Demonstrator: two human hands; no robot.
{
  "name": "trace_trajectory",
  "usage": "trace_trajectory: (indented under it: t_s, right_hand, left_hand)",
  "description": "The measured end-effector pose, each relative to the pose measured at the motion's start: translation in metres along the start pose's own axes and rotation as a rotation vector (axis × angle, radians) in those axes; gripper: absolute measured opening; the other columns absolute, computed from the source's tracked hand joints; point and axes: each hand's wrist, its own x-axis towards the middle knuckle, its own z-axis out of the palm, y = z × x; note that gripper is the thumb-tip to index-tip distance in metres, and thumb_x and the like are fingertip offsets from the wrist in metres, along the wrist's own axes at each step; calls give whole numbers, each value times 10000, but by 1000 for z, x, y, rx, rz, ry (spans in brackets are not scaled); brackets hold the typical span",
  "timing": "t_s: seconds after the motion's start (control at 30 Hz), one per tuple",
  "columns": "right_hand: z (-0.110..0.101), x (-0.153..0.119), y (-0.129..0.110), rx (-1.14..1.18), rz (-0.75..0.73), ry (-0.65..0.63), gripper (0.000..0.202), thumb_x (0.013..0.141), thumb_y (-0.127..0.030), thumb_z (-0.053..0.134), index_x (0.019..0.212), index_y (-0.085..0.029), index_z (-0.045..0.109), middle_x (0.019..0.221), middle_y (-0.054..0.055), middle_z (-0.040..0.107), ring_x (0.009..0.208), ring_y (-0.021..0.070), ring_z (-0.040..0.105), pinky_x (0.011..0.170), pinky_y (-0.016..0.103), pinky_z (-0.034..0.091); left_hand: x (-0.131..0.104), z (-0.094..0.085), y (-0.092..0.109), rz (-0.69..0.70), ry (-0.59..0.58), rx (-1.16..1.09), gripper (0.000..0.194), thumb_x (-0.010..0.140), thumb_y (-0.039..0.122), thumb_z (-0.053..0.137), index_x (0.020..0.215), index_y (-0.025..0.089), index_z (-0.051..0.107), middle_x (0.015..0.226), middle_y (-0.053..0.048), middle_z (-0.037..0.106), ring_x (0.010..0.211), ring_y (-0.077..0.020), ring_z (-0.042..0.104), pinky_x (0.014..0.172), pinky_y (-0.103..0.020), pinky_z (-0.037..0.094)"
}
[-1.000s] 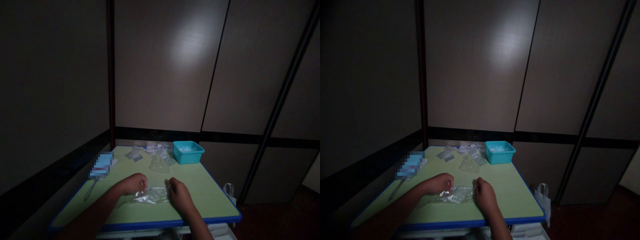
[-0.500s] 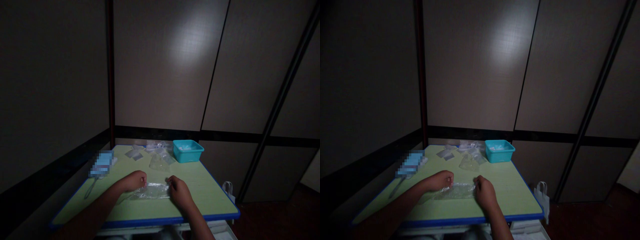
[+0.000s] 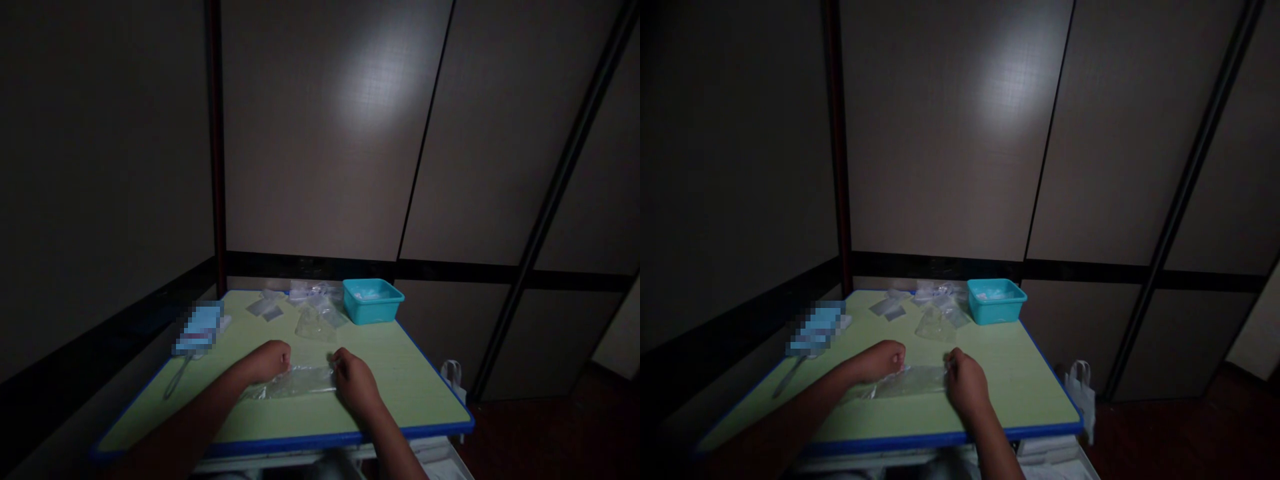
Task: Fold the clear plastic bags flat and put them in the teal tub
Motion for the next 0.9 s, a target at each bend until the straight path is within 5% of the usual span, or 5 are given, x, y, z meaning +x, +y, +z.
trace_trajectory:
  t_s: [0.17, 0.3, 0.5, 0.9]
  right_hand:
    - [1, 0, -1, -70, 13, 7, 156, 798, -147, 449, 871, -211, 572, 770, 24, 642, 690, 139, 551, 583, 217, 277]
    - [0, 0, -2, -62, -3, 12, 173, 808, -143, 438, 897, -215, 567, 781, 23, 645, 706, 144, 560, 587, 218, 277]
    - [1, 1, 0, -37, 18, 1, 188, 815, -151, 440, 943, -218, 560, 820, 24, 651, 739, 147, 568, 613, 214, 294]
    - [0, 1, 3, 148, -18, 14, 157, 836, -192, 402, 877, -199, 553, 806, 26, 644, 735, 146, 565, 633, 213, 335]
  left_hand:
    - [-13, -7, 22, -39, 125, 105, 117, 731, 223, 520, 808, 183, 597, 892, -67, 647, 885, -226, 566, 781, -319, 388]
    - [-40, 7, 51, 57, 265, 174, 310, 842, 335, 452, 1110, 207, 539, 1239, -93, 529, 1200, -250, 397, 1042, -415, 174]
    - [-68, 46, 59, 215, 70, 104, 678, 848, 589, 356, 1414, 256, 188, 1484, -57, 169, 1356, -245, 139, 1095, -463, 91]
    - [-69, 52, 54, 110, 67, 109, 711, 815, 655, 331, 1410, 294, 183, 1482, -47, 114, 1357, -275, 78, 1082, -535, 65]
